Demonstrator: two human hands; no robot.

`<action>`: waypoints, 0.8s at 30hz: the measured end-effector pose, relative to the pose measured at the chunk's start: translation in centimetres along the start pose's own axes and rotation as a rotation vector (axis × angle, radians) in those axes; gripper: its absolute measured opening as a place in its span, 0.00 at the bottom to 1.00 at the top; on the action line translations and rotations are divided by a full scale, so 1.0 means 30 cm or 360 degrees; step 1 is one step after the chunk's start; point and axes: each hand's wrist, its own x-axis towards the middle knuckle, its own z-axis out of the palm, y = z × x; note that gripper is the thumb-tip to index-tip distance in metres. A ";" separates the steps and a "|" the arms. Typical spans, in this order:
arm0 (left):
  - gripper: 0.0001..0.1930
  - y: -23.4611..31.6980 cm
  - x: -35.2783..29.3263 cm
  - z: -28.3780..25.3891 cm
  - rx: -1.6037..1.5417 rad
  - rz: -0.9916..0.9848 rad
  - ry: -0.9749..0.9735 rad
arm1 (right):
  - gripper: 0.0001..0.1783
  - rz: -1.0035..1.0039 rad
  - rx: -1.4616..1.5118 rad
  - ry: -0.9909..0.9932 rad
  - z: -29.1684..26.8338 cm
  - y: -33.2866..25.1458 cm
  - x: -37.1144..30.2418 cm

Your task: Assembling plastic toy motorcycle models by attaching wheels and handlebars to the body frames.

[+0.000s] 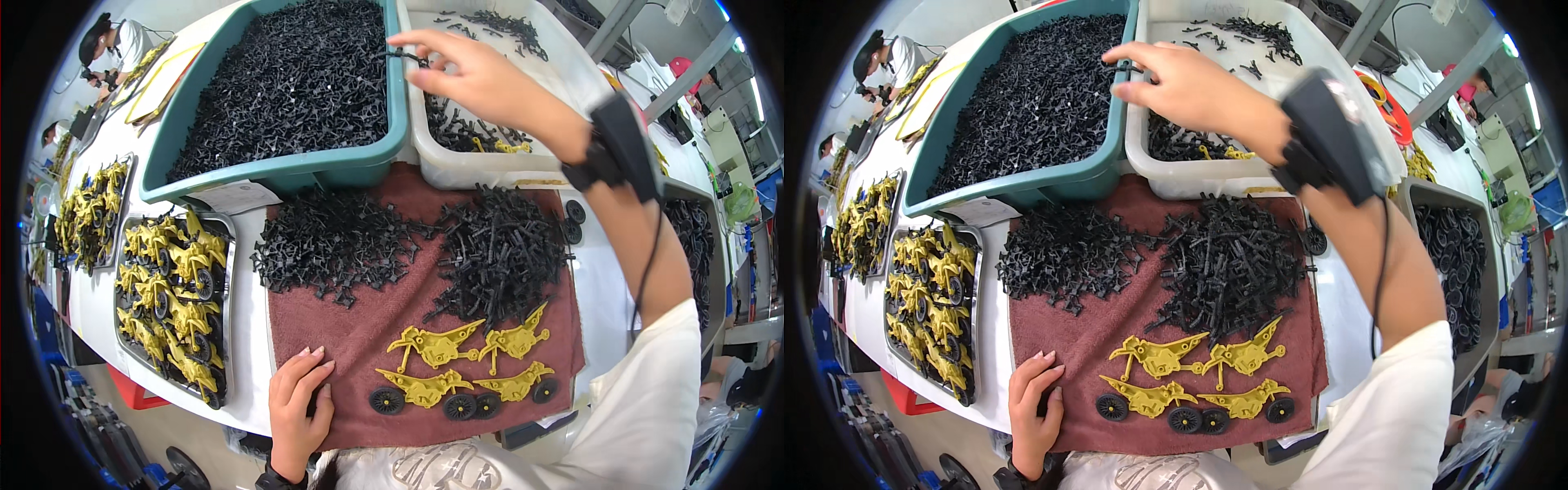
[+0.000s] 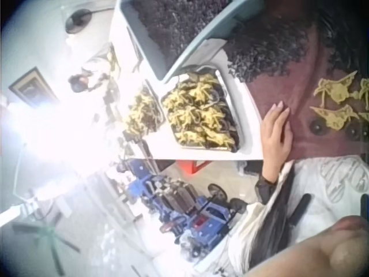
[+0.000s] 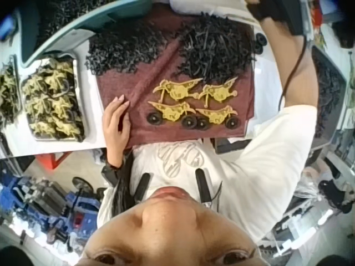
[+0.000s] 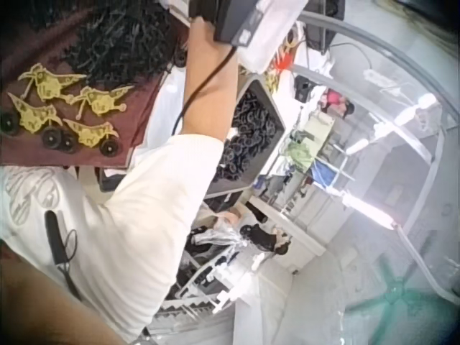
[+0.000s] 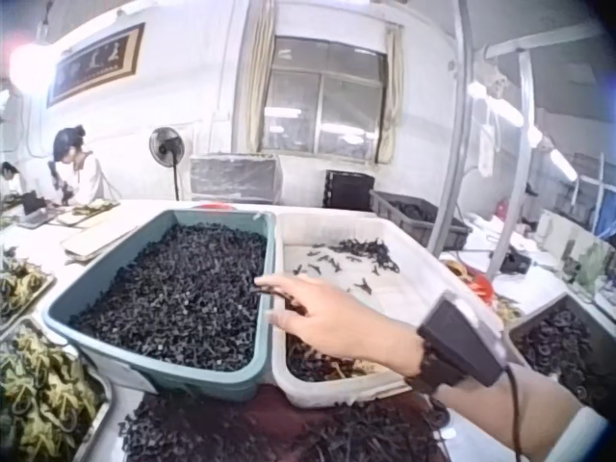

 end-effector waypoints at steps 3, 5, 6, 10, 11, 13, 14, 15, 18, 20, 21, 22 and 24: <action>0.18 0.011 0.009 0.012 -0.0033 0.0049 -0.0021 | 0.19 0.0059 -0.0083 0.0200 0.022 0.100 0.083; 0.18 0.011 0.013 0.015 -0.0057 0.0058 -0.0034 | 0.13 -0.0127 -0.0534 0.0194 0.026 0.162 0.114; 0.18 0.005 0.011 0.013 -0.0045 0.0047 -0.0036 | 0.13 -0.0129 -0.0518 0.0197 0.027 0.155 0.121; 0.18 0.000 0.013 0.016 -0.0094 0.0051 -0.0045 | 0.08 0.0081 -0.0124 0.0095 -0.051 0.086 0.078; 0.18 -0.003 0.011 0.015 -0.0087 0.0041 -0.0032 | 0.08 0.0233 -0.0019 0.0045 -0.097 0.049 0.004; 0.18 -0.004 0.006 0.012 -0.0076 0.0020 -0.0030 | 0.06 0.0300 0.0178 -0.0162 -0.131 -0.044 -0.112; 0.18 -0.010 -0.004 0.004 -0.0034 -0.0010 -0.0012 | 0.05 0.0096 0.0203 -0.0118 -0.102 -0.108 -0.168; 0.18 -0.014 -0.004 0.002 -0.0023 -0.0002 -0.0023 | 0.07 0.0088 0.0095 -0.0133 -0.091 -0.164 -0.238; 0.18 -0.001 0.011 0.007 -0.0026 0.0016 -0.0044 | 0.13 -0.0272 -0.0784 -0.0143 -0.049 -0.223 -0.472; 0.18 -0.005 0.012 0.009 -0.0040 0.0039 -0.0052 | 0.18 -0.0132 -0.0886 -0.0158 0.011 -0.238 -0.571; 0.18 -0.005 0.013 0.012 -0.0040 0.0052 -0.0045 | 0.18 -0.0127 -0.0886 -0.0161 0.017 -0.232 -0.593; 0.18 -0.006 0.011 0.013 -0.0036 0.0062 -0.0036 | 0.20 -0.0076 -0.0884 -0.0108 0.021 -0.226 -0.612; 0.18 -0.010 0.007 0.014 -0.0064 0.0060 -0.0068 | 0.21 -0.0031 -0.0874 -0.0052 0.024 -0.233 -0.616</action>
